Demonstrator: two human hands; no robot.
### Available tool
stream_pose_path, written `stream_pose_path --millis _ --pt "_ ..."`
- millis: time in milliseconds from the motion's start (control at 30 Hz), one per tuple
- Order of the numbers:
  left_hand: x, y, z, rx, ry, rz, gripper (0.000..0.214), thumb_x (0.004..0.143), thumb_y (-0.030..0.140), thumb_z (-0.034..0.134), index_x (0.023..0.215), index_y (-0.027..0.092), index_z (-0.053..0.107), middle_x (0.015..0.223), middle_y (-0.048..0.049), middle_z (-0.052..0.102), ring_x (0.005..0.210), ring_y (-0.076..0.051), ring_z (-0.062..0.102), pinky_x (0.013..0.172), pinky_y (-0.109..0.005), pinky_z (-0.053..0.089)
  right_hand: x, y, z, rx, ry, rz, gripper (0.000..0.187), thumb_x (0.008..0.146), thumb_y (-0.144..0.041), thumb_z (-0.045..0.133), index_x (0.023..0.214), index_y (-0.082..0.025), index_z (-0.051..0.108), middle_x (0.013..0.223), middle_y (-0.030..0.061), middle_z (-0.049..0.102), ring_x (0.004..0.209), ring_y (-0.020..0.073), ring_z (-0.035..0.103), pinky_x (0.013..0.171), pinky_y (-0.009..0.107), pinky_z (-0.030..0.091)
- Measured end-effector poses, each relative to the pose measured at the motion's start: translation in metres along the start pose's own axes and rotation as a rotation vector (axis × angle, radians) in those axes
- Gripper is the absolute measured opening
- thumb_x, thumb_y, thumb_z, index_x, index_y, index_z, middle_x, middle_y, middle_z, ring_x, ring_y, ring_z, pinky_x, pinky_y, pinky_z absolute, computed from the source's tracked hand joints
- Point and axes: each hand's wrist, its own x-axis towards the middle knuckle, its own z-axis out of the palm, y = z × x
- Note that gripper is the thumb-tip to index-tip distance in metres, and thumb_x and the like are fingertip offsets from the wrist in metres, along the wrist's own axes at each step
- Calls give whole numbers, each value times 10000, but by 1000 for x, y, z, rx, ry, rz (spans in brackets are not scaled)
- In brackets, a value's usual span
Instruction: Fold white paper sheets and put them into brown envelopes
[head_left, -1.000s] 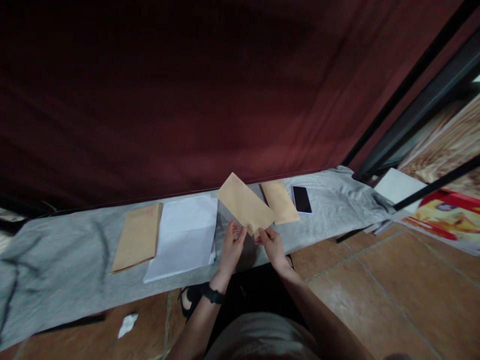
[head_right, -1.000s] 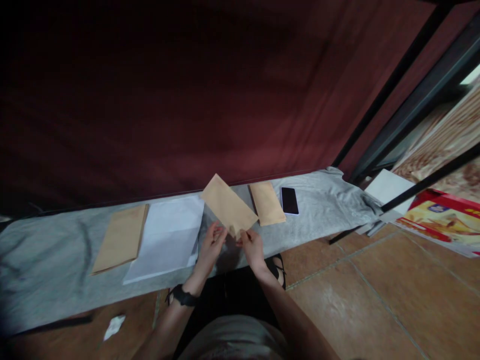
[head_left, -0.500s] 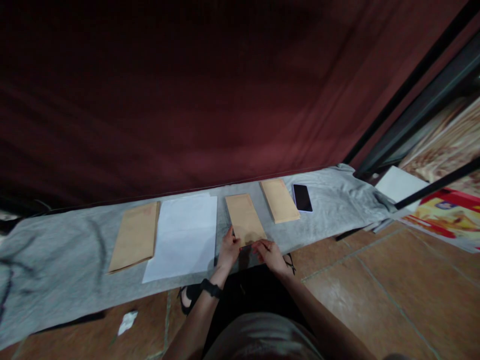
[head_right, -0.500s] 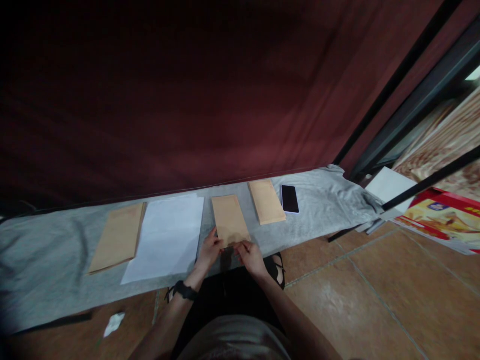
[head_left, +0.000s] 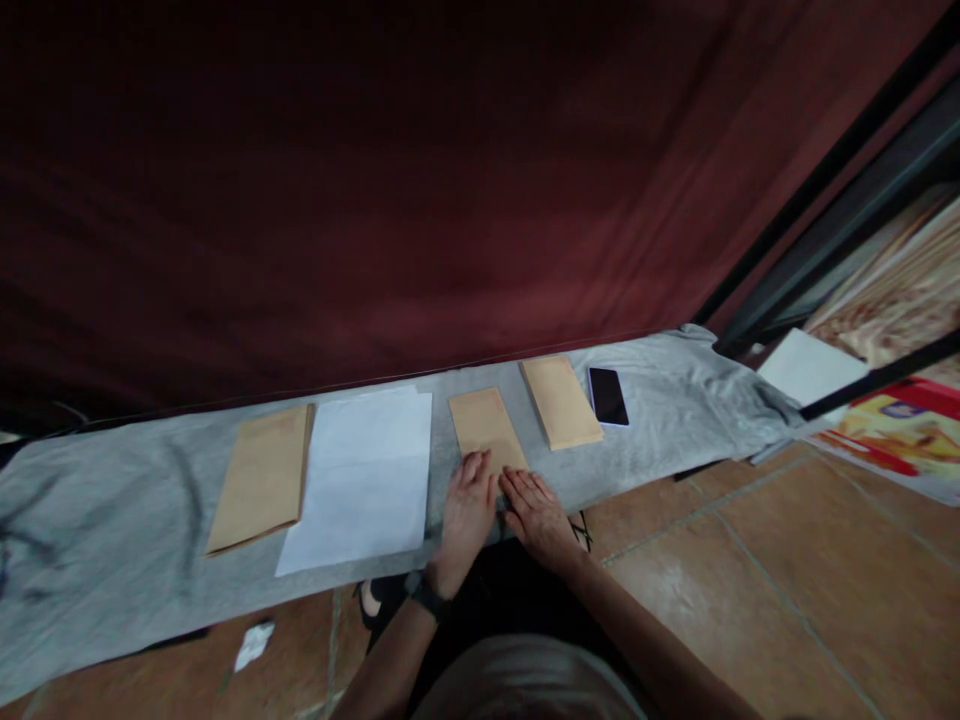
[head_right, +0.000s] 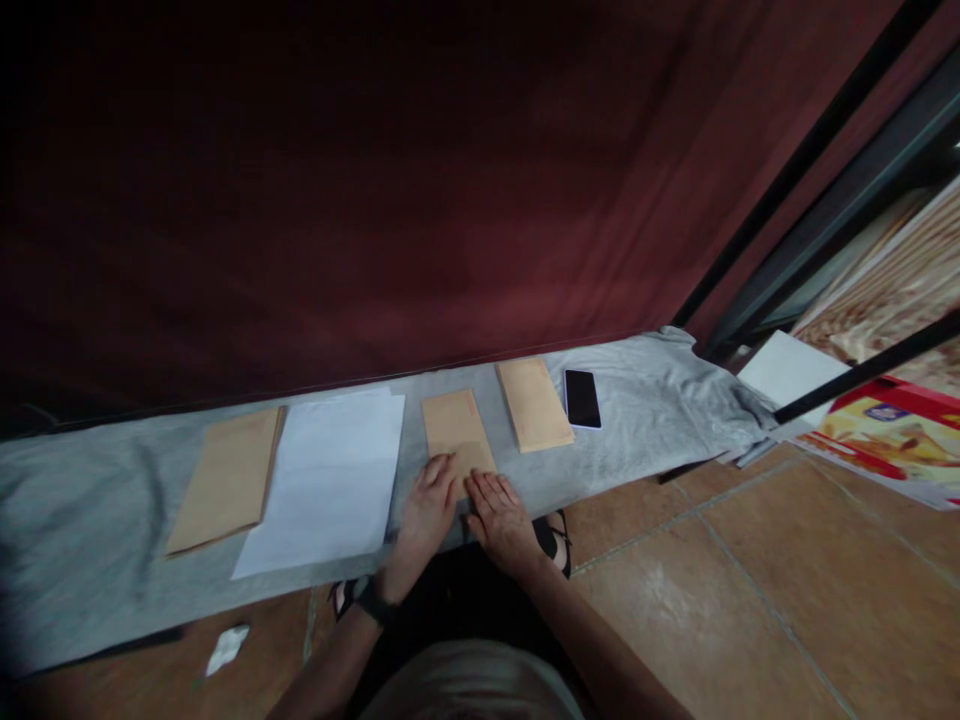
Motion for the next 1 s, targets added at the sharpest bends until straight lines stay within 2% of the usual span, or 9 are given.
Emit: stream_pose_path --millis 67,133,200,367,533,633,767,867,1000 --pt "16 -1 8 33 -49 90 489 990 309 390 1454 168 456 1532 -131 467 1467 -279 354 1203 -471 296 0 1 0 14 10 -1 555 995 -265 476 1523 -116 391 1526 143 478 1439 248 405 1197 491 342" --pt "37 -6 16 82 -95 110 534 991 333 384 1480 122 415 1573 -149 412 1493 -276 306 1226 -473 249 0 1 0 24 8 -4 554 999 -281 477 1521 -116 391 1528 144 474 1444 247 398 1196 494 346" --pt "60 -13 23 163 -136 110 556 997 361 360 1491 110 405 1578 -157 403 1500 -275 293 1235 -468 218 1 1 0 30 -2 -3 565 997 -286 479 1530 -129 376 1542 139 457 1450 247 388 1194 498 351" --pt "110 -26 31 267 -171 157 547 1001 347 317 1506 158 409 1576 -107 423 1494 -252 308 1241 -444 179 1 0 -2 35 -9 6 592 989 -266 485 1552 -156 339 1559 127 434 1453 245 385 1191 494 356" --pt "138 -29 35 267 -143 150 547 995 316 308 1518 181 396 1584 -85 412 1493 -256 304 1237 -483 156 2 1 -4 34 1 -4 635 986 -277 493 1575 -163 285 1562 132 425 1445 249 399 1183 490 369" --pt "141 -30 37 268 -146 154 541 995 312 311 1519 208 398 1580 -70 420 1495 -249 301 1239 -496 140 2 1 -4 52 1 -4 628 992 -260 469 1581 -173 270 1565 126 425 1445 246 399 1180 489 375" --pt "129 -29 38 267 -179 189 536 1001 321 307 1515 202 407 1592 -62 398 1501 -230 290 1250 -472 112 1 1 -4 105 3 21 651 1001 -228 414 1604 -173 174 1591 125 381 1476 236 345 1184 484 369" --pt "116 -27 38 261 -207 217 538 1002 321 310 1519 204 398 1597 -52 392 1506 -210 279 1255 -445 120 -1 1 -2 110 37 76 695 1005 -237 405 1614 -154 80 1642 155 249 1510 267 260 1157 495 398" --pt "97 -24 35 237 -232 265 542 999 316 323 1529 215 377 1603 -47 383 1509 -196 270 1256 -436 136 -2 -1 -1 75 50 103 709 1010 -264 412 1612 -133 62 1665 181 105 1525 296 200 1130 493 424"
